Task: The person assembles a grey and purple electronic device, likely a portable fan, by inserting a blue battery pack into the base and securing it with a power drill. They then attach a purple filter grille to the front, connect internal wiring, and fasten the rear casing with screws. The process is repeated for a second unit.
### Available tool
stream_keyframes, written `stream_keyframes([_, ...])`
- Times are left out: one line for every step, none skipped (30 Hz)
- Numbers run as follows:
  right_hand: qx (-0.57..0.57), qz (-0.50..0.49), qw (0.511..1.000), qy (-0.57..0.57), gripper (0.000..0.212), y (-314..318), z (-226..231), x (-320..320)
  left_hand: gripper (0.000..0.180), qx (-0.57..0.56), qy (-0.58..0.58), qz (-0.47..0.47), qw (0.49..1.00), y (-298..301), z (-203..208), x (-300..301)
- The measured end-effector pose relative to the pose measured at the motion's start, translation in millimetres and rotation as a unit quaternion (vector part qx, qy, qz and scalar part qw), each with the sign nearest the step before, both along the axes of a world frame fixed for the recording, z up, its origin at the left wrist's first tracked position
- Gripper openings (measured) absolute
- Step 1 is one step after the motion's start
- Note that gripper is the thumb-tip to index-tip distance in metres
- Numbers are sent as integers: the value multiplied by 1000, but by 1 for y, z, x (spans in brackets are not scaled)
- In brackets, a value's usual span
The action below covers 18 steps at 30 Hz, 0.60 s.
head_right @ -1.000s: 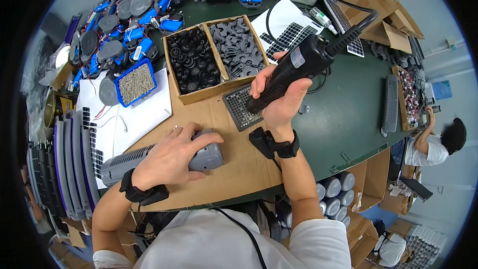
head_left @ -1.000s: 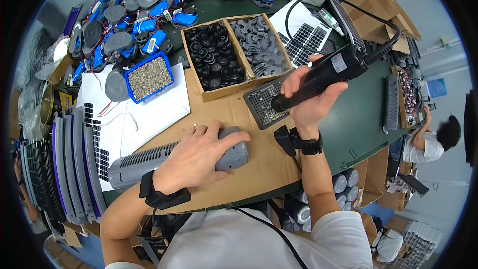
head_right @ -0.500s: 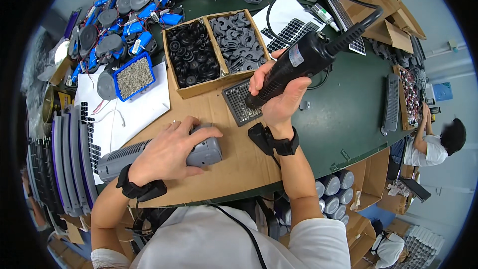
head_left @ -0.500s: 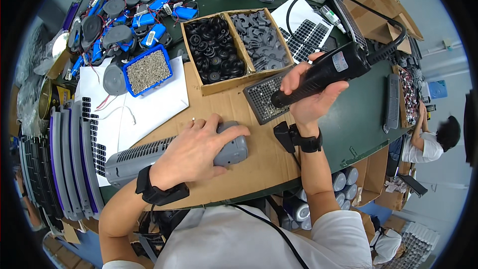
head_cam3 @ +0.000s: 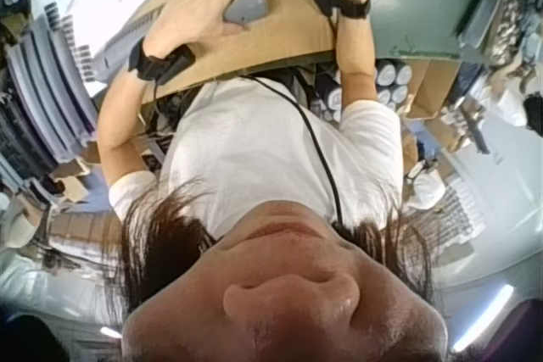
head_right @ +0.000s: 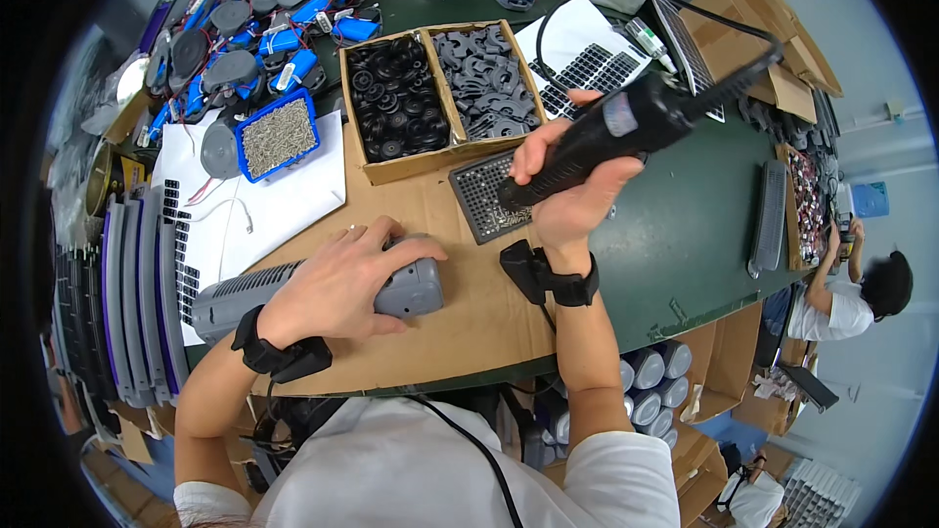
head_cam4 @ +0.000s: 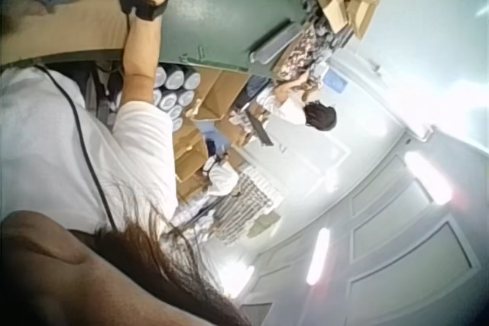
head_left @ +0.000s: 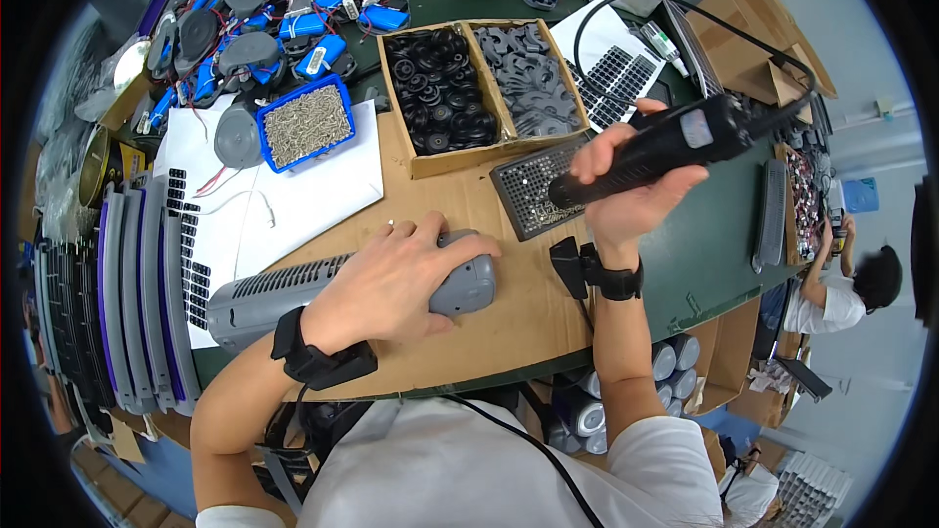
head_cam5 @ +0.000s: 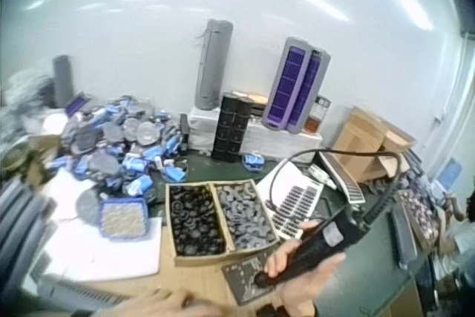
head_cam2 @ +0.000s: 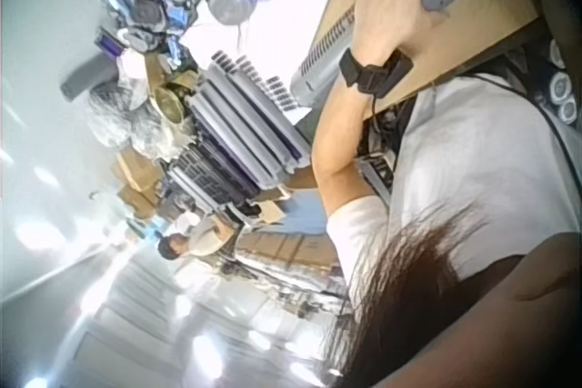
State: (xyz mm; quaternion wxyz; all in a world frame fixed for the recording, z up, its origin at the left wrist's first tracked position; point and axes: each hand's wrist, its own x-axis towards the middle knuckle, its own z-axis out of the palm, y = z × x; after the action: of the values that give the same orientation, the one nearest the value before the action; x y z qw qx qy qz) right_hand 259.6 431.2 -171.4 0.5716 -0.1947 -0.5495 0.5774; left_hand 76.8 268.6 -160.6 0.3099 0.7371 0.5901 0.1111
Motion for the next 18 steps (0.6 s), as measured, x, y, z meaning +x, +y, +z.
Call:
stream_keyframes([-2, 7, 1000, 23, 94, 0, 4, 1, 81, -2, -1, 1, 1000, 0, 0, 0])
stream_keyframes([9, 14, 999, 35, 94, -1, 11, 4, 81, -5, -2, 2, 1000, 0, 1, 0])
stream_keyframes([19, 20, 998, 53, 93, -3, 19, 6, 81, -7, -3, 2, 1000, 1, 1, -1])
stream_keyframes([28, 26, 997, 72, 93, -6, 26, 7, 81, -5, -4, 4, 1000, 0, -1, -1])
stream_keyframes([29, 55, 992, 106, 96, -10, 32, 8, 81, -2, -5, 5, 1000, -1, -4, -2])
stream_keyframes([29, 83, 986, 139, 99, -15, 38, 8, 81, 0, -6, 6, 1000, -2, -5, -2])
stream_keyframes([30, 97, 983, 150, 99, -24, 48, 5, 82, 2, -10, 6, 1000, -3, -4, -2])
stream_keyframes([25, 115, 981, 156, 99, -33, 57, 3, 82, 4, -16, 4, 1000, -2, -4, -2])
stream_keyframes([22, 153, 974, 167, 99, -41, 62, -1, 83, 6, -21, 2, 1000, -2, -4, -2])
stream_keyframes([20, 190, 965, 177, 99, -48, 64, -5, 83, 3, -16, 2, 1000, -2, -4, -2])
stream_keyframes([22, 208, 964, 164, 96, -53, 64, -10, 83, -1, -12, 3, 1000, -2, -3, -1])
stream_keyframes([24, 226, 962, 150, 92, -58, 64, -14, 84, -4, -8, 5, 1000, -3, -3, -1])
stream_keyframes([27, 244, 960, 137, 89, -62, 65, -18, 84, 3, -6, -1, 1000, -3, -4, -1])
stream_keyframes([18, 248, 959, 136, 93, -65, 63, -21, 85, 11, -4, -7, 1000, -3, -5, -2])
stream_keyframes([8, 251, 958, 136, 98, -67, 60, -22, 85, 18, -2, -13, 1000, -3, -6, -2])
stream_keyframes([-2, 256, 957, 135, 102, -69, 58, -24, 85, 31, -4, -11, 999, -4, -8, -2])
stream_keyframes([17, 222, 972, 80, 92, -72, 59, -26, 84, 44, -7, -10, 999, -4, -10, -2])
stream_keyframes([18, 226, 971, 76, 92, -73, 59, -29, 84, 57, -8, -8, 998, -5, -11, -3])
